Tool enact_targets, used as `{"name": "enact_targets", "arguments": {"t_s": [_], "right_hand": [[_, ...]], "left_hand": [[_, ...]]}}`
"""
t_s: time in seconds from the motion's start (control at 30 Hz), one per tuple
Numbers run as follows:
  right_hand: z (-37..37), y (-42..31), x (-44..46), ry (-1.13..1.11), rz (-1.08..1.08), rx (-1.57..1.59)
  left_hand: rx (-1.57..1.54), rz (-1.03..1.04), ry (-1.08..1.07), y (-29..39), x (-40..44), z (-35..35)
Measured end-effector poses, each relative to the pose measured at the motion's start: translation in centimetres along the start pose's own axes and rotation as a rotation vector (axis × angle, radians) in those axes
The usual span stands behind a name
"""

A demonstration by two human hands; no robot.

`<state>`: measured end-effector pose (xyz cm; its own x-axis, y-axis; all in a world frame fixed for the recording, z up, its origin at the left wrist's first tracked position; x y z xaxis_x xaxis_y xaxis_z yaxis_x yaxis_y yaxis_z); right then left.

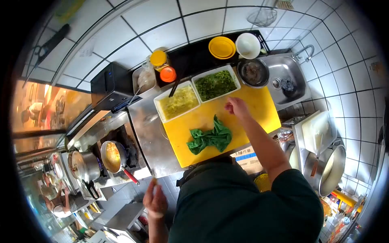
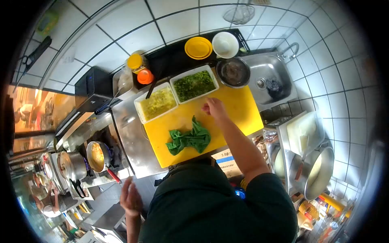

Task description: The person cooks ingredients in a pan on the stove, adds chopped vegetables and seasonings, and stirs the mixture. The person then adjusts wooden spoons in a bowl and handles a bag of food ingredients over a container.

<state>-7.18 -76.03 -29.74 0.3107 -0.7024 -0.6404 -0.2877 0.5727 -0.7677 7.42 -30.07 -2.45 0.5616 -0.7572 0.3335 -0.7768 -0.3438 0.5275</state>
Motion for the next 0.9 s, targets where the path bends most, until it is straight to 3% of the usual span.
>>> {"name": "enact_targets", "arguments": {"t_s": [0.03,0.1,0.27,0.43,0.73,0.9], "right_hand": [[0.4,0.5,0.7,-0.021,0.050,0.125],[1.4,1.6,2.4,-0.065,0.148,0.375],[1.8,0.8,3.7,0.055,0.090,0.466],[1.9,-2.2,1.0,0.130,0.104,0.508],[1.6,-1.5,2.5,0.095,0.085,0.359],[1.4,-2.0,2.1,0.097,0.106,0.365]], "left_hand": [[-0.029,0.165,-0.034,1.9,2.1,2.0],[-0.116,0.274,-0.149,5.3,7.5,6.6],[-0.158,0.541,-0.261,9.0,16.5,17.6],[-0.103,0.717,-0.340,8.8,18.5,23.7],[-0.007,0.730,-0.437,6.2,17.3,29.1],[-0.068,0.677,-0.613,6.7,17.6,26.8]]}}
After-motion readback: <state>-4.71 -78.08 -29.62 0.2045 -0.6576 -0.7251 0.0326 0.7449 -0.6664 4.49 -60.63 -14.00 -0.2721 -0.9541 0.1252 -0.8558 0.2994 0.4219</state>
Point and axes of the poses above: each hand's wrist, its own x-axis towards the middle knuckle, its own z-axis out of the palm, y = z × x, the point moved 8 cm from there along x, towards the middle knuckle, and after that the axes turned 5 degrees about y, right-handed, at the moved point
